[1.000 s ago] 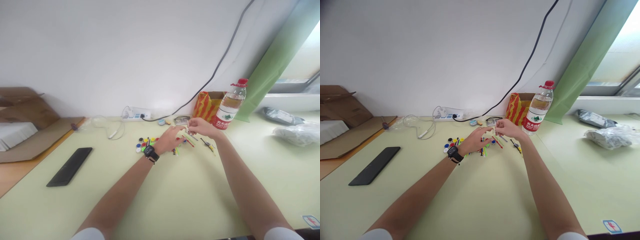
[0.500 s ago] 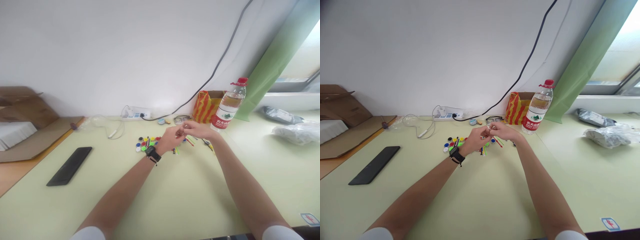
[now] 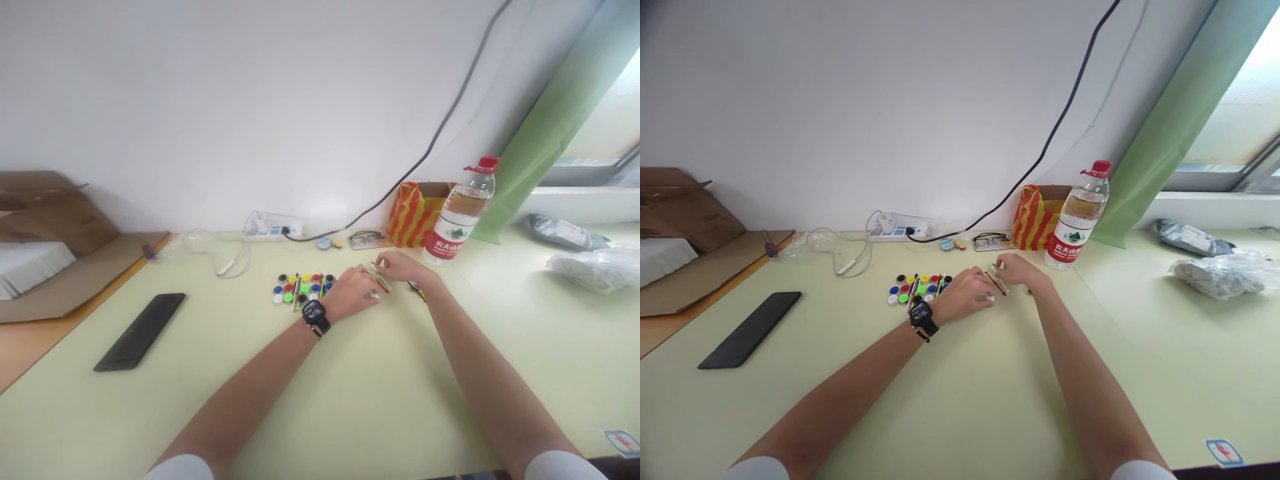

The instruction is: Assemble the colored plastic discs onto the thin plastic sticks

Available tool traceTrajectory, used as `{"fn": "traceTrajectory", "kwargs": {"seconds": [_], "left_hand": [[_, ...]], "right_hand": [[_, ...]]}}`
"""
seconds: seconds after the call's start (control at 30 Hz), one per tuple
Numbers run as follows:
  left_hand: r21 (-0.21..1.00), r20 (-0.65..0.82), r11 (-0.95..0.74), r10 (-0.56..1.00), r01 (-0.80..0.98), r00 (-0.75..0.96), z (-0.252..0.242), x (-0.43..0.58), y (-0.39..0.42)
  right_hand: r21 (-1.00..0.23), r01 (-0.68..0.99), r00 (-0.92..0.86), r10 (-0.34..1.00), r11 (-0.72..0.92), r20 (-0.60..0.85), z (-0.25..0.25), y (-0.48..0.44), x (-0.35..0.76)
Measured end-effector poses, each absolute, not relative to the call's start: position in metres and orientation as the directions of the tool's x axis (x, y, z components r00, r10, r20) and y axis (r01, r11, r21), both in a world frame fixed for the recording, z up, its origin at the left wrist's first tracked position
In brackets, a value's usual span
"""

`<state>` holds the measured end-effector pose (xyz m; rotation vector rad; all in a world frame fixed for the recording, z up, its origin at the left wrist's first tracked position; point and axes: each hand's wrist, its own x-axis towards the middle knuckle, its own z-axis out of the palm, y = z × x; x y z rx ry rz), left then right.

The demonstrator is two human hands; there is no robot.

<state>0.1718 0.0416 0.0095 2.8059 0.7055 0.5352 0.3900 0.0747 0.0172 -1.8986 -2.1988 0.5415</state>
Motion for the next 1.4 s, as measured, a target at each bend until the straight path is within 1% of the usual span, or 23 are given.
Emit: {"fn": "traceTrajectory", "kwargs": {"seconds": [0.07,0.17,0.27,0.4,0.53,0.63,0.77,0.8,0.87,0.93,0.97,1.1,1.27,1.33,1.4], "left_hand": [[0.222,0.308,-0.87,0.491,0.44,0.815,0.01,0.169,0.046],[0.175,0.293,-0.853,0.522,0.491,0.801,0.007,0.167,0.049],[0.115,0.284,-0.842,0.536,0.527,0.795,0.002,0.167,0.049],[0.036,0.307,-0.815,0.559,0.578,0.77,-0.002,0.17,0.045],[0.009,0.326,-0.799,0.57,0.601,0.754,0.0,0.17,0.042],[0.038,0.339,-0.783,0.595,0.621,0.729,0.005,0.167,0.045],[0.11,0.324,-0.78,0.614,0.616,0.719,0.012,0.16,0.055],[0.125,0.323,-0.78,0.616,0.613,0.719,0.015,0.159,0.057],[0.148,0.324,-0.779,0.621,0.61,0.714,0.02,0.155,0.061],[0.166,0.336,-0.773,0.629,0.613,0.701,0.027,0.151,0.063],[0.174,0.347,-0.767,0.634,0.617,0.691,0.031,0.148,0.064],[0.21,0.398,-0.732,0.669,0.648,0.627,0.045,0.138,0.067],[0.285,0.363,-0.727,0.685,0.625,0.632,0.059,0.129,0.071],[0.315,0.354,-0.733,0.68,0.602,0.643,0.063,0.127,0.071],[0.338,0.347,-0.739,0.673,0.582,0.653,0.066,0.126,0.07]], "right_hand": [[-0.369,0.923,-0.151,0.986,0.112,-0.078,0.015,0.076,0.39],[-0.352,0.927,-0.162,0.984,0.127,-0.072,0.012,0.077,0.387],[-0.346,0.929,-0.179,0.979,0.135,-0.099,0.011,0.077,0.385],[-0.338,0.934,-0.176,0.974,0.118,-0.145,0.013,0.074,0.381],[-0.348,0.932,-0.173,0.968,0.101,-0.184,0.021,0.074,0.383],[-0.326,0.943,-0.13,0.974,0.063,-0.186,0.033,0.073,0.4],[-0.255,0.966,-0.011,0.978,-0.043,-0.207,0.049,0.064,0.437],[-0.247,0.966,0.013,0.973,-0.071,-0.231,0.051,0.06,0.445],[-0.258,0.957,0.037,0.934,-0.135,-0.355,0.052,0.054,0.453],[-0.28,0.944,0.025,0.886,-0.173,-0.463,0.05,0.051,0.454],[-0.293,0.939,0.013,0.872,-0.178,-0.489,0.049,0.051,0.452],[-0.347,0.925,-0.022,0.887,-0.157,-0.461,0.049,0.055,0.446],[-0.413,0.9,-0.036,0.923,-0.137,-0.384,0.062,0.054,0.446],[-0.49,0.864,-0.053,0.946,-0.116,-0.319,0.069,0.051,0.442],[-0.61,0.789,-0.087,0.966,-0.082,-0.242,0.075,0.047,0.433]]}}
